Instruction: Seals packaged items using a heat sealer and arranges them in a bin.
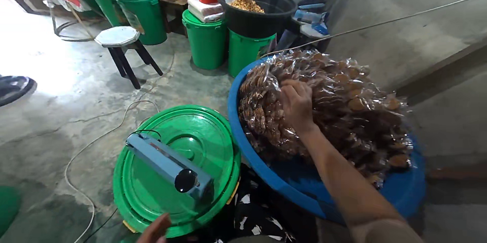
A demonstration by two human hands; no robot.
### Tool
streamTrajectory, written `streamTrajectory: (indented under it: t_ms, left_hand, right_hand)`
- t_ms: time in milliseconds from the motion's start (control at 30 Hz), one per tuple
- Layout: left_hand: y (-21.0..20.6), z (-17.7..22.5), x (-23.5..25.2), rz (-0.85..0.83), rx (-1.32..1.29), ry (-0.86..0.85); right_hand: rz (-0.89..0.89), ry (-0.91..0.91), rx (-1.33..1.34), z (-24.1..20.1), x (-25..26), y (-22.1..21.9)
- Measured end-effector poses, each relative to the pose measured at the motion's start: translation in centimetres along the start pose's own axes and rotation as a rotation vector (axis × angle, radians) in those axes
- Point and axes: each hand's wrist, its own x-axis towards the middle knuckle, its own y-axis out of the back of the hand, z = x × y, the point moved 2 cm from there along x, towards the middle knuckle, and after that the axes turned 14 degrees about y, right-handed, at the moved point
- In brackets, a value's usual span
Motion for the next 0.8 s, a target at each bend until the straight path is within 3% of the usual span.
streamTrajectory:
  t_ms: [100, 200, 267, 333, 400, 467, 600, 700, 800]
  left_hand:
    - [-6.0, 3.4, 1.2, -0.26, -0.439, -0.055]
    - [-9.6, 3.5, 2.5, -0.342, -0.533, 0.023]
    - [-10.4, 2.6, 2.8, -0.309, -0.668, 0.174]
    - [-10.4, 1.7, 3.1, -0.185, -0.778, 0.301]
    - [-9.2, 1.1, 3.7, -0.019, -0.754, 0.371]
    - [-8.0, 0.6, 5.2, 0.134, -0.714, 0.407]
    - [-5.6, -2.3, 9.2, 0.382, -0.609, 0.297]
    - [-3.9, -3.2, 11.5, 0.476, -0.555, 0.308]
    - [-2.7, -3.3, 12.2, 0.474, -0.472, 0.316]
  right_hand:
    - [0.074, -0.036, 0.409, -8.9, -2.1, 2.4]
    - [-0.208, -0.246, 0.988, -16.6, -5.1, 1.4]
    - [-0.484, -0.447, 1.201, -19.4, -6.9, -0.8]
    - [-0.677, -0.579, 1.201, -20.5, -7.1, -3.1]
    - [-0.781, -0.57, 1.12, -21.0, -5.9, -5.1]
    - [-0.85, -0.472, 1.082, -21.6, -3.8, -6.6]
    - [-0.807, -0.189, 1.072, -22.7, 0.5, -6.7]
    - [-1.133, 0.163, 0.778, -25.2, 2.1, -6.1]
    - [-1.314, 0.227, 0.546, -27.8, 0.4, -7.5]
